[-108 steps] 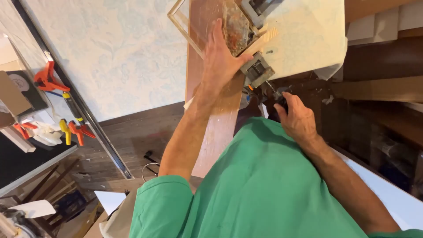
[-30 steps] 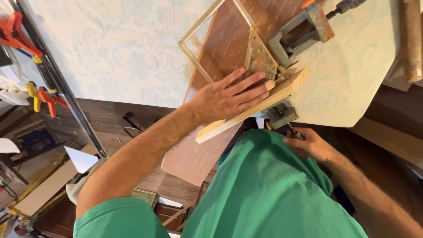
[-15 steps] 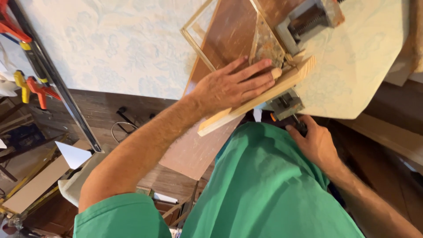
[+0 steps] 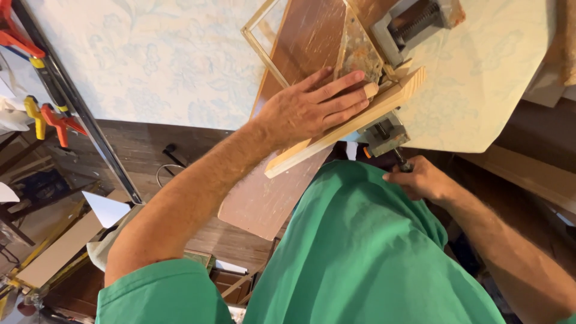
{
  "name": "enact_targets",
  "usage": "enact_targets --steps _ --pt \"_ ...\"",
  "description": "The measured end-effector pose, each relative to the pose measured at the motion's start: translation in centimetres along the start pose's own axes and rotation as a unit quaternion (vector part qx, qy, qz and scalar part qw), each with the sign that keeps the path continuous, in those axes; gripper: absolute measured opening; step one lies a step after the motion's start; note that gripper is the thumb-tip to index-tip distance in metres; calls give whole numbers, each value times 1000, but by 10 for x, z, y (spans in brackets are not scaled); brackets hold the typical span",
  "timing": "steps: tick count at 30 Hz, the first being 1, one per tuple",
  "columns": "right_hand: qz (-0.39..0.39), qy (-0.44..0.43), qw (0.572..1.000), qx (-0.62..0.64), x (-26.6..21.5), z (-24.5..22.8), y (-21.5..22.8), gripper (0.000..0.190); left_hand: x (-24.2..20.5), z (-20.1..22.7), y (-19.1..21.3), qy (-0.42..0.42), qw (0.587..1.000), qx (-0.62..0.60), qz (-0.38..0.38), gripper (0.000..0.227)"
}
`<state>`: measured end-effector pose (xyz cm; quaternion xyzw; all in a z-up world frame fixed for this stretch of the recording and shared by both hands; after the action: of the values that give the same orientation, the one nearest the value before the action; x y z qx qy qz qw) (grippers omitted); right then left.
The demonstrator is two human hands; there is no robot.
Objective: Assembling a wooden picture frame by clamping corners, hammering, cleaning the glass, and inserting the backing.
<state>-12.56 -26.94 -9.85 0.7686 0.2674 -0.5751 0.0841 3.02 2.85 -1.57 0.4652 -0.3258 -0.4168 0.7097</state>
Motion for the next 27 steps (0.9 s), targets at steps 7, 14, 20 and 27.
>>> enact_targets --steps 7,14,20,27 --pt "-57 60 996 33 -3 -1 -1 22 3 0 10 12 999 2 -46 51" --pt "-80 68 992 62 10 20 0 25 3 -3 18 -12 996 -23 -88 60" --pt "-40 64 997 13 1 5 -1 21 2 -7 8 -48 995 -38 -73 67" --pt "50 10 996 -73 -12 -17 -8 28 9 4 10 -74 996 -25 -52 50"
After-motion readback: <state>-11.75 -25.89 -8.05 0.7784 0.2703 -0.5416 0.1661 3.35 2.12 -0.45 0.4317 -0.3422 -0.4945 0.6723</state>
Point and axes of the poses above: each hand's wrist, its own x-axis towards the middle knuckle, its own y-axis out of the back of the hand, z = x × y, the point moved 3 cm from there along x, towards the middle knuckle, and after that the axes turned 12 degrees about -x, right-handed, at the moved point
